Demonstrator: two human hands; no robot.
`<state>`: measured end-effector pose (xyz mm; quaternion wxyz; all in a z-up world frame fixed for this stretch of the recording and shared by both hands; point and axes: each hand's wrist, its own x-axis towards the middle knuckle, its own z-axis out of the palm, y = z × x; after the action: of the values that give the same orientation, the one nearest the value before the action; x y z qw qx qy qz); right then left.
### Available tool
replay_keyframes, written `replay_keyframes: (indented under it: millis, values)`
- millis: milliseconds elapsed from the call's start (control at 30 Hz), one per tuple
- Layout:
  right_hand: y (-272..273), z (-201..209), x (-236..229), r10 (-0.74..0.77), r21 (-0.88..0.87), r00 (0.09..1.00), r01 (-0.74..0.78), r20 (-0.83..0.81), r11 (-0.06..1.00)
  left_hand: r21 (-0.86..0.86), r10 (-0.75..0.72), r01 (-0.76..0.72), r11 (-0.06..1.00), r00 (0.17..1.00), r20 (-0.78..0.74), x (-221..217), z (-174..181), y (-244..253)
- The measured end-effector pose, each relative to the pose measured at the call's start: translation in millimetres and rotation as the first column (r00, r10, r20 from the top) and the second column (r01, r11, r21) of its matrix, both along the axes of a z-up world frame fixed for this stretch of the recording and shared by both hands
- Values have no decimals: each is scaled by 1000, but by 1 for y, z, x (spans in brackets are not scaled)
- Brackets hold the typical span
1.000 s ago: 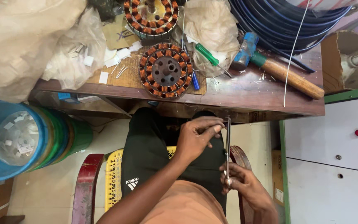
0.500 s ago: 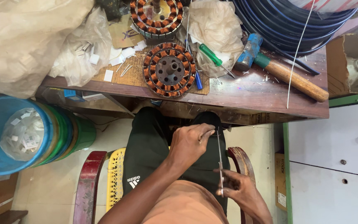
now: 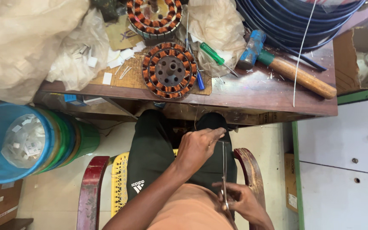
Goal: The person winds copper wire into the slots of a motor stator using a metal tool to guide and press the wire. They repeatedly insert, adjust, and secure the wire within the stator slots while seated at a cluttered workbench.
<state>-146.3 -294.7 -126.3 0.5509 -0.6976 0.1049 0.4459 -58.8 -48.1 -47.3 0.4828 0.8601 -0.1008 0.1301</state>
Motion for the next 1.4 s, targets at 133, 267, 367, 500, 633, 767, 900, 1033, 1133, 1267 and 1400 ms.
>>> replay_keyframes:
  millis: [133,267,367,500,633,767,900,1033,1133,1267,1400]
  values:
    - [-2,-9,3,-39,123,997,31,62,992,-9,-44,44,999,999,-19,-1,-1,-4]
    - [-5,-15,2,-70,171,994,54,85,984,-62,-65,65,996,998,-4,-1,-1,-6]
    - [-4,-18,0,-72,145,994,60,82,988,-90,-85,80,993,995,-53,-1,-1,-7]
    - [-6,-19,1,-70,71,996,66,58,995,-146,-114,98,984,988,-104,0,-4,-9]
    - [-9,-19,-3,-48,176,996,35,70,984,-211,-130,108,972,987,-92,2,-8,-12]
    - [-13,-21,-9,18,118,996,-28,88,993,-241,-143,115,964,984,-101,2,-11,-13]
    - [-16,-24,-13,8,140,996,-21,88,990,-265,-163,122,956,977,-139,2,-12,-16]
    - [-14,-24,-16,-2,165,996,-13,86,986,-265,-150,111,958,980,-129,0,-12,-17]
    - [-11,-22,-18,9,198,1000,-12,18,980,-251,-138,116,961,988,-72,0,-11,-17]
    - [-11,-23,-18,15,170,997,-29,82,985,-218,-139,122,968,988,-63,0,-12,-19]
    - [-13,-26,-16,-54,190,997,41,60,981,-158,-138,127,979,989,-61,-2,-10,-19]
